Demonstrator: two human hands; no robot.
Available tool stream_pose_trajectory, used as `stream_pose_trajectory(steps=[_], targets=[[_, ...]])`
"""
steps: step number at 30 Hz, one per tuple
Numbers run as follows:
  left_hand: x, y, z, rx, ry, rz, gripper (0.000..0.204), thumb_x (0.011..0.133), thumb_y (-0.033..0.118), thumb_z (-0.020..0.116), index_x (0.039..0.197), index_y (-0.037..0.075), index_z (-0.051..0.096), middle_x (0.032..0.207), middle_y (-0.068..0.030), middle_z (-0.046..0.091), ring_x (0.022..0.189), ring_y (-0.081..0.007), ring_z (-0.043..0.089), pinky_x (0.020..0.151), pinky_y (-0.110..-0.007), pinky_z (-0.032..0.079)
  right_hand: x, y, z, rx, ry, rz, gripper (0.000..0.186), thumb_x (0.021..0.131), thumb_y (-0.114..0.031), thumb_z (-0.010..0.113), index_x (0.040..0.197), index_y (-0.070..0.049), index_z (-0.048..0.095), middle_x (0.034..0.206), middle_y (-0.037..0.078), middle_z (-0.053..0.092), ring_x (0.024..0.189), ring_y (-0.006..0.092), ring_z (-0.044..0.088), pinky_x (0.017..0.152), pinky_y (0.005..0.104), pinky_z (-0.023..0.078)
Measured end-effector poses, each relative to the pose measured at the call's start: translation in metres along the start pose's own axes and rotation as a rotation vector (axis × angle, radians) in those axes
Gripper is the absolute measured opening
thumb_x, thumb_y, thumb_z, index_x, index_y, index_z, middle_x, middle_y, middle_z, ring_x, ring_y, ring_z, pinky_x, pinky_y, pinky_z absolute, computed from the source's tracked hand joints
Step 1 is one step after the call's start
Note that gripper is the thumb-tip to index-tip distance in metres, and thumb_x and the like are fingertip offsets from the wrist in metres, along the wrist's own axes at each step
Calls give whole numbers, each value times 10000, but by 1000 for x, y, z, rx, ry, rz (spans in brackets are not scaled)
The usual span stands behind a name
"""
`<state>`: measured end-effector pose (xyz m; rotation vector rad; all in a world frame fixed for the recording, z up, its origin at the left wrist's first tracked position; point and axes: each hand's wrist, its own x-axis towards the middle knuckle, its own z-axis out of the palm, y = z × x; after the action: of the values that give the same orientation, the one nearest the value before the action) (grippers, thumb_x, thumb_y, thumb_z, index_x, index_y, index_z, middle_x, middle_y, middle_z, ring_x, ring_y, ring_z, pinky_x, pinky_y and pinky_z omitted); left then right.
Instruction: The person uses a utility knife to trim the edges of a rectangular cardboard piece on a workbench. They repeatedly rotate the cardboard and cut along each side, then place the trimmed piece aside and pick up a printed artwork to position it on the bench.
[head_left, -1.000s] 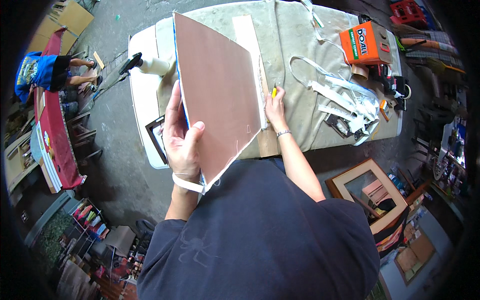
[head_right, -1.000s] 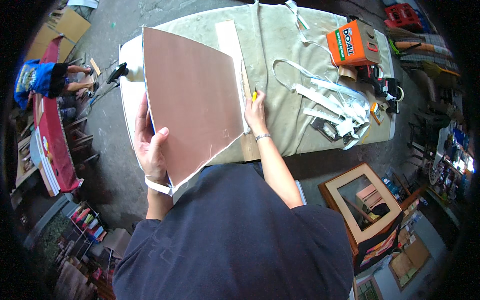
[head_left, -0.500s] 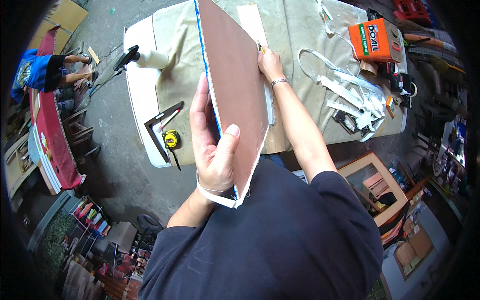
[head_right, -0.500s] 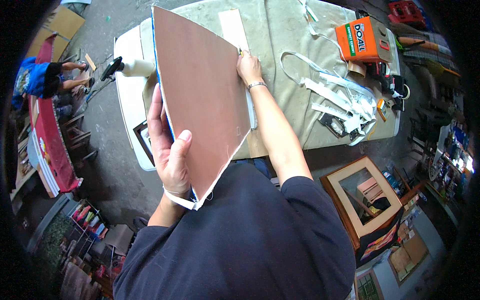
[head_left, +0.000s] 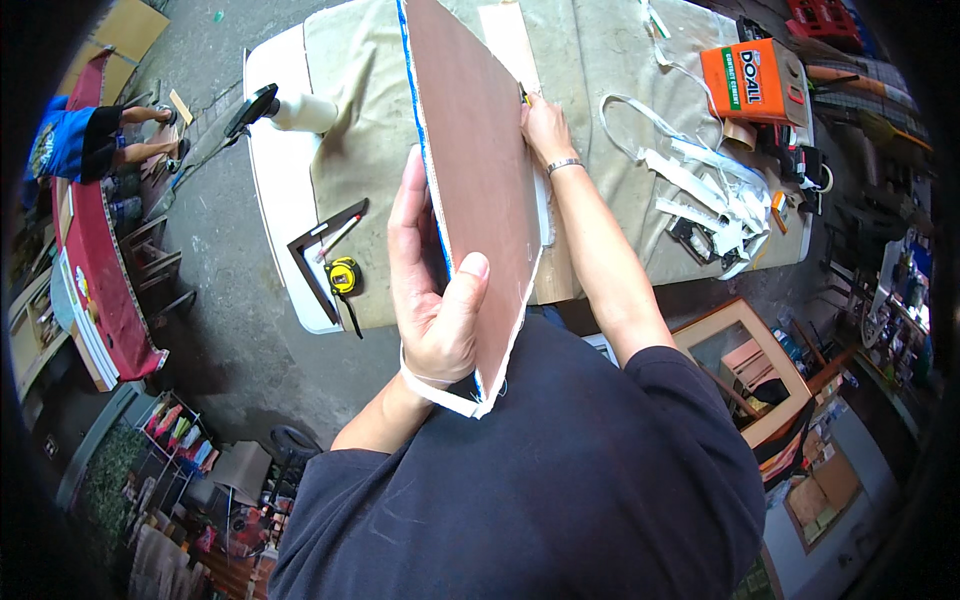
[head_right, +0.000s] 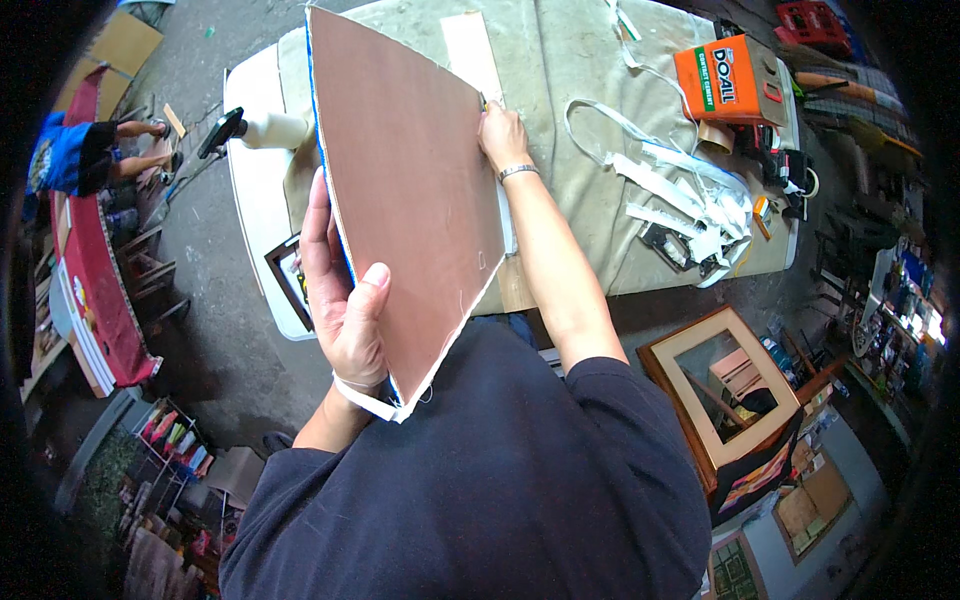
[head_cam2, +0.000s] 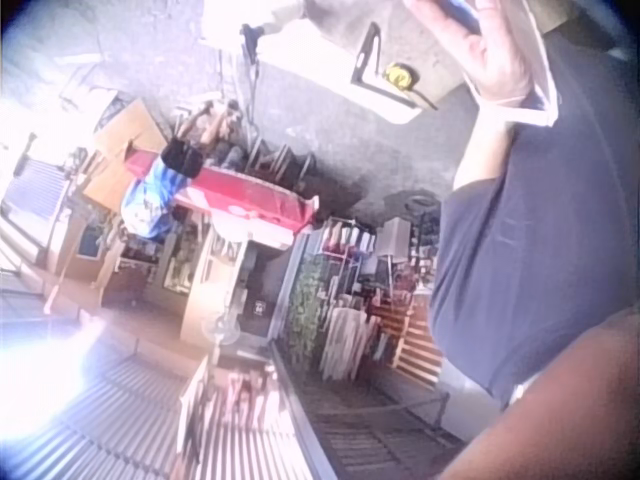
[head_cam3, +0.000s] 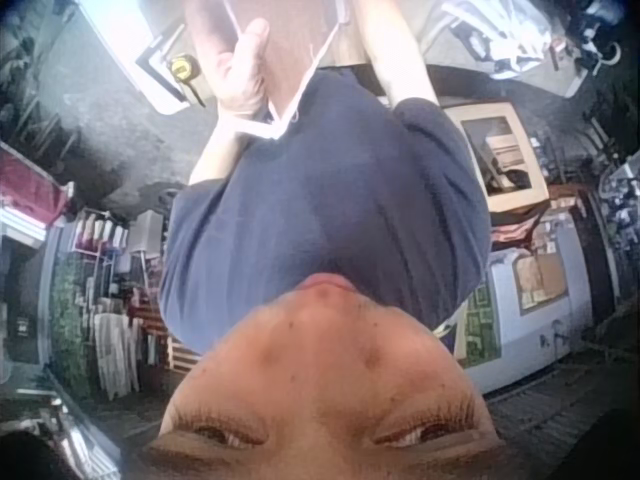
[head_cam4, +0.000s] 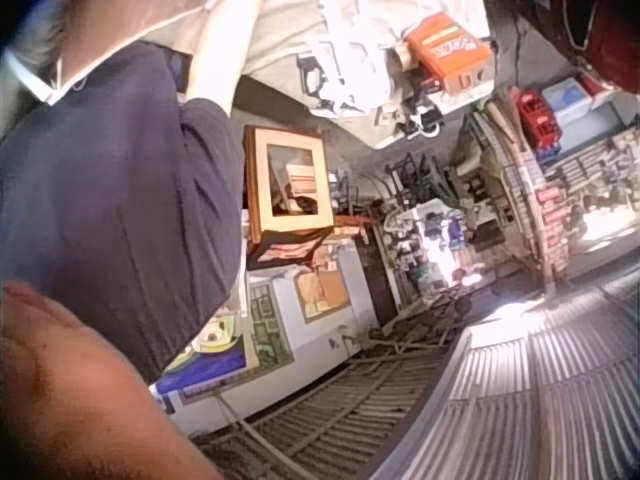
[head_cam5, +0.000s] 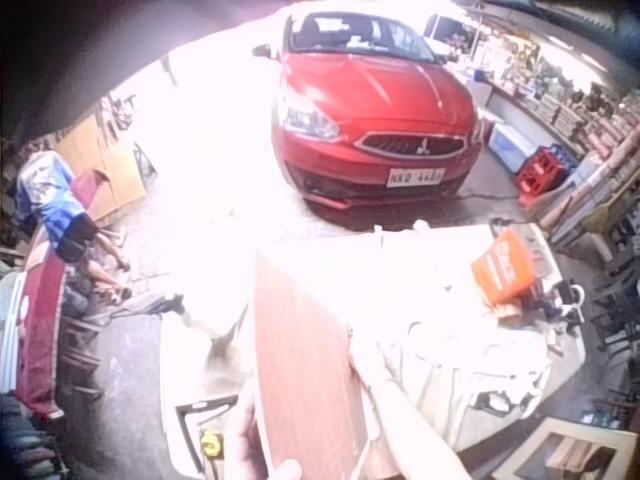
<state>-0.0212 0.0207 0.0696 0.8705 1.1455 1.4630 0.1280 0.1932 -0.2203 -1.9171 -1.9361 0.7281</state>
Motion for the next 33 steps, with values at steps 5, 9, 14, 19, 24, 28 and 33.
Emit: stream_pose_trajectory(steps=[5,9,14,19,24,28,33], targets=[[1,-2,-2,-38,11,8,755,858,69,527,1526,14,179,1560,-144,248,1432,-240,266,1164,-377,199,-3,1,2,12,15,-21,178,900,-155,552,931,2,628,853,284,653,854,458,641,764,521,518],[1,-1,-3,-79,22,-6,753,857,65,535,1520,-1,184,1557,-151,257,1430,-241,274,1163,-374,207,-15,-1,-2,34,-31,-2,173,896,-143,555,947,4,630,852,286,653,855,464,639,765,522,518],[2,-4,-7,-92,17,1,746,855,51,536,1514,-13,194,1547,-158,277,1430,-241,280,1164,-368,206,-43,4,-5,24,-57,52,228,898,-140,547,1049,2,642,864,300,652,868,467,639,774,526,517],[2,-3,-8,-115,23,10,750,846,57,542,1513,-10,205,1537,-154,301,1419,-238,304,1158,-363,220,-82,4,-10,21,-72,100,282,904,-142,545,1129,4,633,854,316,646,859,461,646,767,520,524],[1,-5,-6,-134,36,26,750,840,45,532,1514,-7,207,1529,-153,315,1408,-233,324,1152,-364,235,-112,9,-13,24,-85,86,271,904,-135,549,1117,17,621,811,307,644,807,464,647,723,517,530],[2,-9,-8,-140,29,52,746,838,39,533,1512,-9,217,1523,-158,326,1413,-240,316,1154,-370,231,-139,4,-23,17,-88,98,262,907,-123,544,1111,28,609,778,309,636,780,468,642,698,526,522],[1,-10,-7,-106,44,72,733,838,46,539,1506,-7,241,1508,-157,349,1406,-241,329,1153,-367,233,-172,12,-23,35,-97,118,268,910,-120,545,1125,29,602,756,310,627,769,471,637,682,534,510]])
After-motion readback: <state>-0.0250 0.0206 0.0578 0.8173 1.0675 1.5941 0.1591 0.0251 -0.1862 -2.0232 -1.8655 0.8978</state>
